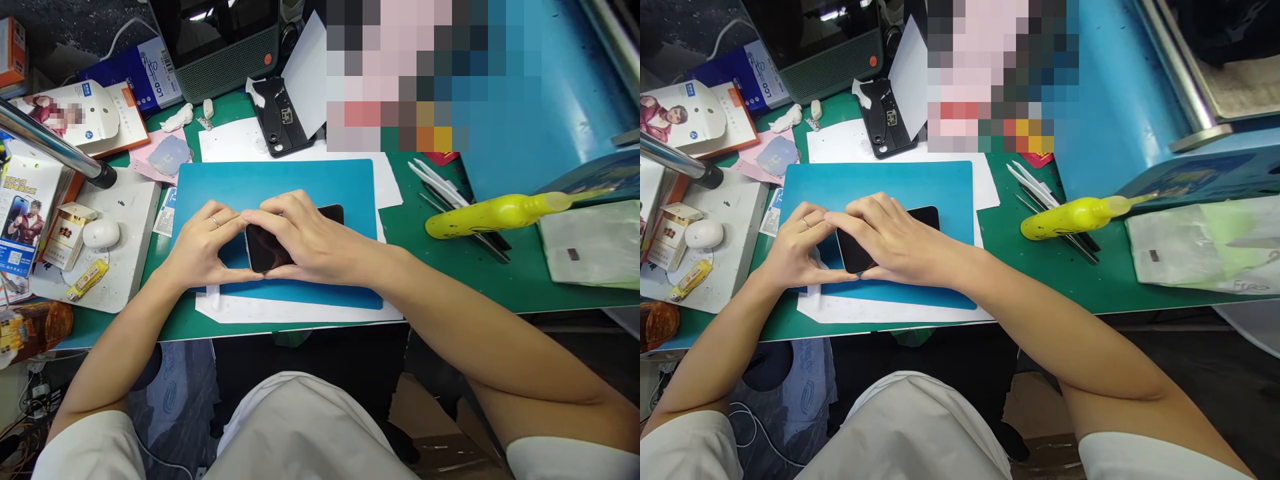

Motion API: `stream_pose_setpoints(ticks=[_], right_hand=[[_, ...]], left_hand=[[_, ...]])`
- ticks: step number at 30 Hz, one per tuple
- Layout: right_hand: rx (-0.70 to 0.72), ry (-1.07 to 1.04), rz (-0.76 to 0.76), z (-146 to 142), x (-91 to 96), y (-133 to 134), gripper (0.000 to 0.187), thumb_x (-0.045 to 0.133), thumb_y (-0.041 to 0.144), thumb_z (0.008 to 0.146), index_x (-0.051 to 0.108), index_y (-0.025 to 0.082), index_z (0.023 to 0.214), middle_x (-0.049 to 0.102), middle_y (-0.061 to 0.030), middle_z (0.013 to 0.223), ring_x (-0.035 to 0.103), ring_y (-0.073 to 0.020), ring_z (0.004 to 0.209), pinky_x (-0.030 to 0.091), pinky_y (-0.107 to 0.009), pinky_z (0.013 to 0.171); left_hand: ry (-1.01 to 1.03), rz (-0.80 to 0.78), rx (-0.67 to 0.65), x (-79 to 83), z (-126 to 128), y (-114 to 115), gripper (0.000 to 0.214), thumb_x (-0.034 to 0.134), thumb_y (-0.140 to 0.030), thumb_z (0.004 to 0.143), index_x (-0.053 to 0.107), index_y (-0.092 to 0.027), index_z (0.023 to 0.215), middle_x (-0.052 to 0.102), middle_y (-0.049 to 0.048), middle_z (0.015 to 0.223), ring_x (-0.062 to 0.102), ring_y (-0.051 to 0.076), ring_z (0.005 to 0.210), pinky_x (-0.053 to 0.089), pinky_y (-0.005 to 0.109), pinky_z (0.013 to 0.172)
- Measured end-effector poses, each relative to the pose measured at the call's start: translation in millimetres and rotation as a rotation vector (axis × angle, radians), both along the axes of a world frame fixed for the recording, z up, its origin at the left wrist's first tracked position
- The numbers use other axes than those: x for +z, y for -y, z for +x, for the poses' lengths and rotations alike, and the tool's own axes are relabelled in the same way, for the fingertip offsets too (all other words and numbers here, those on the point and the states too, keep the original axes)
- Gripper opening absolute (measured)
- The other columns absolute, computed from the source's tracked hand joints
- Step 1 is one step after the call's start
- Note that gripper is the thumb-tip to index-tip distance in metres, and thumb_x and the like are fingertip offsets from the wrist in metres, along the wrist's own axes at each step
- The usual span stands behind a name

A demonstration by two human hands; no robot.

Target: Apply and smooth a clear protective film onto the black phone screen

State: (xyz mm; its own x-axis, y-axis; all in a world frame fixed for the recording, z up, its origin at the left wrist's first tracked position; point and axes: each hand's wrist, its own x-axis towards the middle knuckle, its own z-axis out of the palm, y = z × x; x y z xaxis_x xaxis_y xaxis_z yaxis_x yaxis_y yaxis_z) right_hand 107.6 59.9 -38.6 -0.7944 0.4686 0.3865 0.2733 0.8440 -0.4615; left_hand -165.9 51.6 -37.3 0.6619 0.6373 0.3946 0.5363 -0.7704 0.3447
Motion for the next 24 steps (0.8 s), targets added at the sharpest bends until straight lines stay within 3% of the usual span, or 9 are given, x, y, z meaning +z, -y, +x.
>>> stream_pose_setpoints(ticks=[6,16,24], right_hand=[[-0.012,-0.001,0.016,-0.7,-1.0,0.4,0.099,0.069,0.05,0.108,0.001,0.036,0.177,0.05,-0.0173,0.146,0.054,-0.0393,0.128,0.052,-0.068,0.108],[-0.009,-0.019,0.005,-0.5,-2.3,-0.3,0.098,0.068,0.053,0.108,0.001,0.037,0.178,0.049,-0.0169,0.147,0.054,-0.0392,0.129,0.052,-0.067,0.11],[0.028,-0.082,-0.063,1.6,0.8,-3.2,0.103,0.076,0.05,0.103,0.006,0.039,0.178,0.051,-0.0148,0.148,0.053,-0.0383,0.131,0.051,-0.067,0.113]], left_hand=[[0.056,0.044,-0.048,0.0,-0.4,-1.5,0.071,0.081,-0.075,0.091,0.067,-0.025,0.141,0.078,0.0073,0.107,0.067,0.028,0.096,0.053,0.045,0.084],[-0.027,-0.003,0.014,3.3,0.0,-0.3,0.075,0.071,-0.084,0.093,0.069,-0.024,0.138,0.077,0.0076,0.102,0.067,0.028,0.093,0.053,0.047,0.084],[0.016,0.012,-0.02,3.2,-0.9,-0.6,0.076,0.077,-0.075,0.095,0.064,-0.023,0.148,0.08,0.0082,0.112,0.068,0.027,0.095,0.052,0.044,0.086]])
